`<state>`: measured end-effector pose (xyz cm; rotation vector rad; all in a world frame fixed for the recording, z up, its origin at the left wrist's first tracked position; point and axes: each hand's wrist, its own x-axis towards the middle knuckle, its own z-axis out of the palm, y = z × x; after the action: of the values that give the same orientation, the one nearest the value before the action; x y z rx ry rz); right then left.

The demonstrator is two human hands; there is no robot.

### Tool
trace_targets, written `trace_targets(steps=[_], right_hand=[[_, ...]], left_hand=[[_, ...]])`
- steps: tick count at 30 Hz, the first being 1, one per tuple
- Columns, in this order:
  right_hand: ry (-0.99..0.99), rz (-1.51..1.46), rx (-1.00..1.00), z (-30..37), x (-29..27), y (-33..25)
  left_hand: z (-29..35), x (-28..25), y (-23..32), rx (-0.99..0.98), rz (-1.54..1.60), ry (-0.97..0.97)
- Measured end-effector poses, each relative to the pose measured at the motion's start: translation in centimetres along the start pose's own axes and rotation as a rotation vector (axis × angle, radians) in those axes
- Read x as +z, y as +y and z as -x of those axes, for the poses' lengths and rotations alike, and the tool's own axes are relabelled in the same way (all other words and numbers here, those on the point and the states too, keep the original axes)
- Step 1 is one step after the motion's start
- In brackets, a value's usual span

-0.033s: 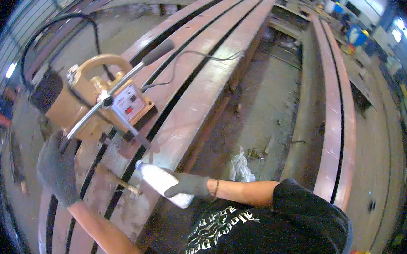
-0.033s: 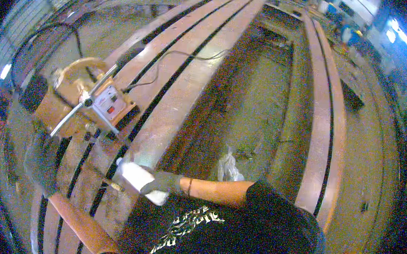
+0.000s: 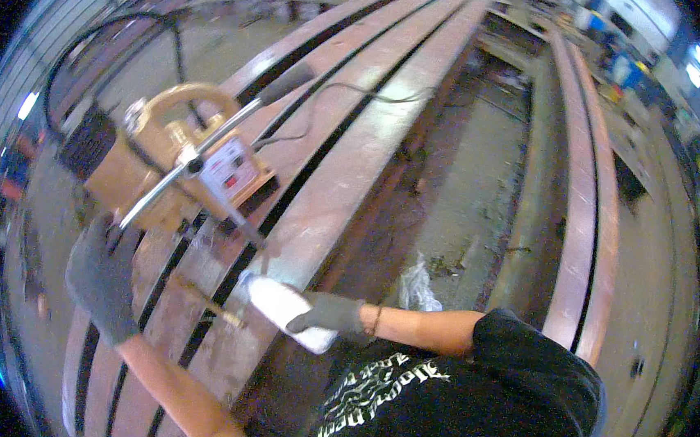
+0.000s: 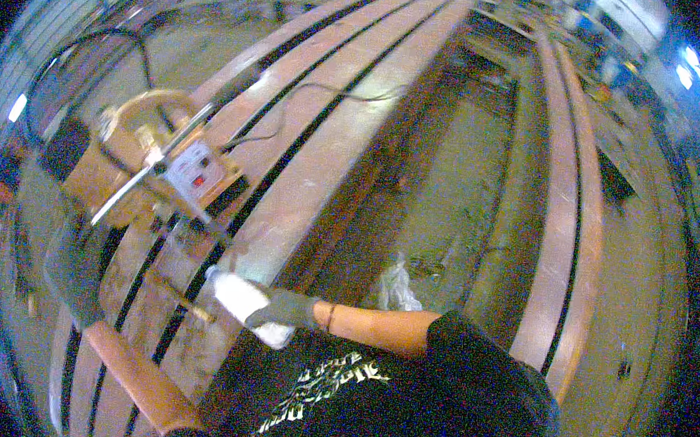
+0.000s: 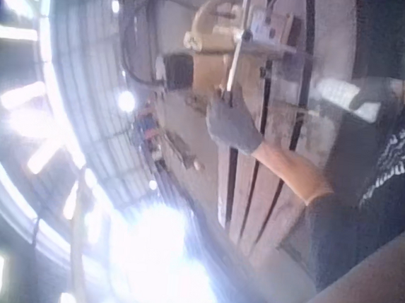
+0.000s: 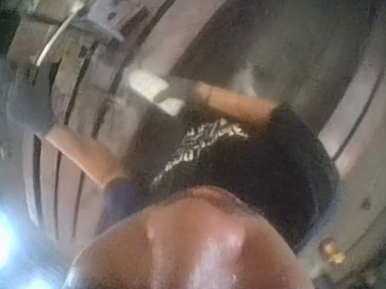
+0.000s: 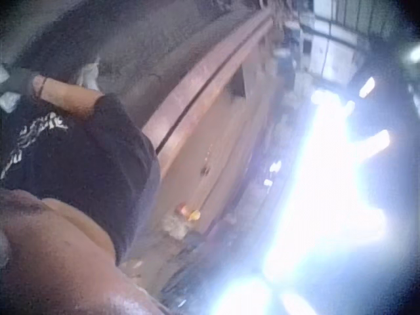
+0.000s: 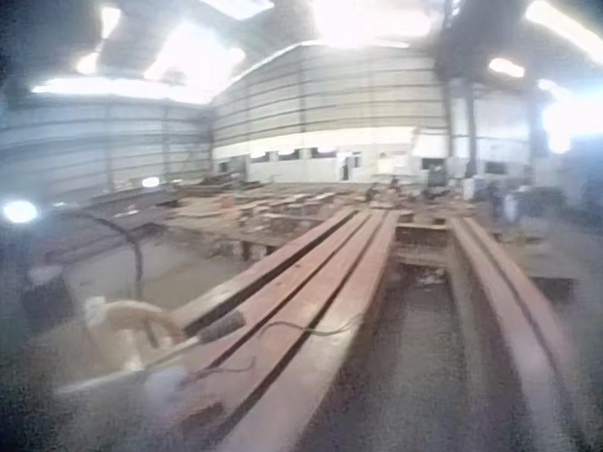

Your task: The person operates a drill press on a metal workbench, repeatedly drilling holes into a metal sheet. They apply liquid from a white bottle onto the drill bit and work area, then use a brush to clear debris. The person adjusts the drill press and continues drilling at different locations on the sheet.

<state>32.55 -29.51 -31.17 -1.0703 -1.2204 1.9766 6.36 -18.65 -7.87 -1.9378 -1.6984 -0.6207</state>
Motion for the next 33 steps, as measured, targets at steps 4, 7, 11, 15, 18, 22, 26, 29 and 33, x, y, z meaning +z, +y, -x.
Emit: trace_targets(steps=[4, 7, 11, 15, 18, 22, 26, 29, 33], right_hand=[[-0.074, 0.112, -0.022, 0.2, -1.7, 0.5], [-0.121, 0.006, 0.083, 1.6, -3.1, -0.9], [-0.174, -0.026, 0.227, 1.8, -5.9, -1.7], [-0.326, -0.003, 0.236, 0.1, -9.6, -4.1], [-0.347, 0.022, 0.206, 0.3, -10.0, -4.5], [-0.377, 0.079, 0.178, -0.1, -10.4, -2.9], [-0.396, 0.059, 0.122, -0.2, -11.1, -1.5], [-0.420, -0.001, 0.090, -3.1, -12.3, 0.6], [-0.428, -0.136, 0.224, -2.7, -12.9, -0.5]], left_hand=[[0.4, -1.2, 0.7, -0.038, -0.039, 0.070], [0.4, -2.8, 1.1, -0.169, -0.127, 0.047], [-1.0, -2.8, 0.1, -0.329, -0.198, -0.138], [-3.9, -3.1, -0.9, -0.282, -0.251, -0.449], [-5.2, -1.6, -5.3, -0.133, -0.274, -0.630], [-2.6, -0.6, -9.7, -0.053, -0.294, -0.710], [-3.7, 0.2, -7.1, -0.302, -0.179, -0.549], [-4.0, 1.0, -5.4, -0.507, -0.046, -0.425], [-4.4, 1.7, -4.1, -0.633, 0.060, -0.367]])
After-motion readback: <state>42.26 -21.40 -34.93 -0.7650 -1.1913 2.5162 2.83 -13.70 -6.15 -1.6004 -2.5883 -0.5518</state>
